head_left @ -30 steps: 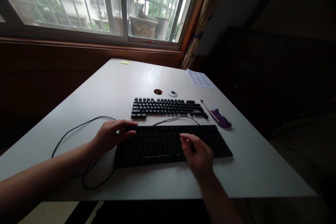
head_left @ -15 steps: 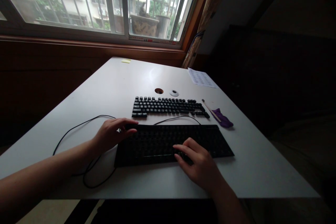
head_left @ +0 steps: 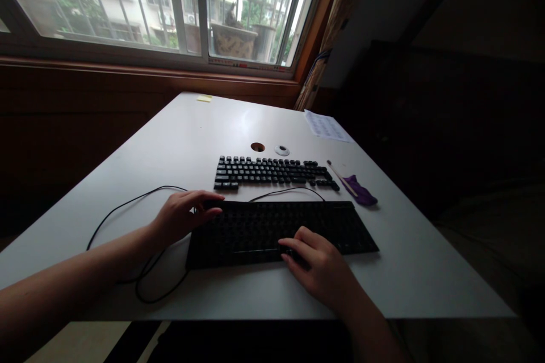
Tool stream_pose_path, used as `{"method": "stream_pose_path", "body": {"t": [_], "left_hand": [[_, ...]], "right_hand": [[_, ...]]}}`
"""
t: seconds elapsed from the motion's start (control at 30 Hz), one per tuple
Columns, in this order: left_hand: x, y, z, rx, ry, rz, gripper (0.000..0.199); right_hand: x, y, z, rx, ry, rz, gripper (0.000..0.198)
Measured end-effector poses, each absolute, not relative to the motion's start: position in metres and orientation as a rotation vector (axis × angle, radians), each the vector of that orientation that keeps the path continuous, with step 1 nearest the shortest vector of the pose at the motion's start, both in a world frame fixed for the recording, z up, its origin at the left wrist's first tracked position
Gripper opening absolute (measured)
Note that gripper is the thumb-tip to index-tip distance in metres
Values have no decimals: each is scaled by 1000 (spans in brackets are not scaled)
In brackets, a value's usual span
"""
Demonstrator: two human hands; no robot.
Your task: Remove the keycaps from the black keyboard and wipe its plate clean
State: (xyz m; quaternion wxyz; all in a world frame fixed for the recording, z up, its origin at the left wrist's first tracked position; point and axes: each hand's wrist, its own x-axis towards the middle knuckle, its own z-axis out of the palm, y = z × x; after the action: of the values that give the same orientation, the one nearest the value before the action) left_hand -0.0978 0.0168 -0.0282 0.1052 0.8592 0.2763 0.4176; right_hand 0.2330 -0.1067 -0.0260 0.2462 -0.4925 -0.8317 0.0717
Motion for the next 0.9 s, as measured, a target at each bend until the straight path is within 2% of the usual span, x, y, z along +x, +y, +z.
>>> {"method": "stream_pose_path", "body": {"t": [0.9], "left_hand": [[-97, 18, -31, 2550, 790, 1238, 24]], "right_hand": [[239, -116, -23, -1283, -2368, 163, 21]]}}
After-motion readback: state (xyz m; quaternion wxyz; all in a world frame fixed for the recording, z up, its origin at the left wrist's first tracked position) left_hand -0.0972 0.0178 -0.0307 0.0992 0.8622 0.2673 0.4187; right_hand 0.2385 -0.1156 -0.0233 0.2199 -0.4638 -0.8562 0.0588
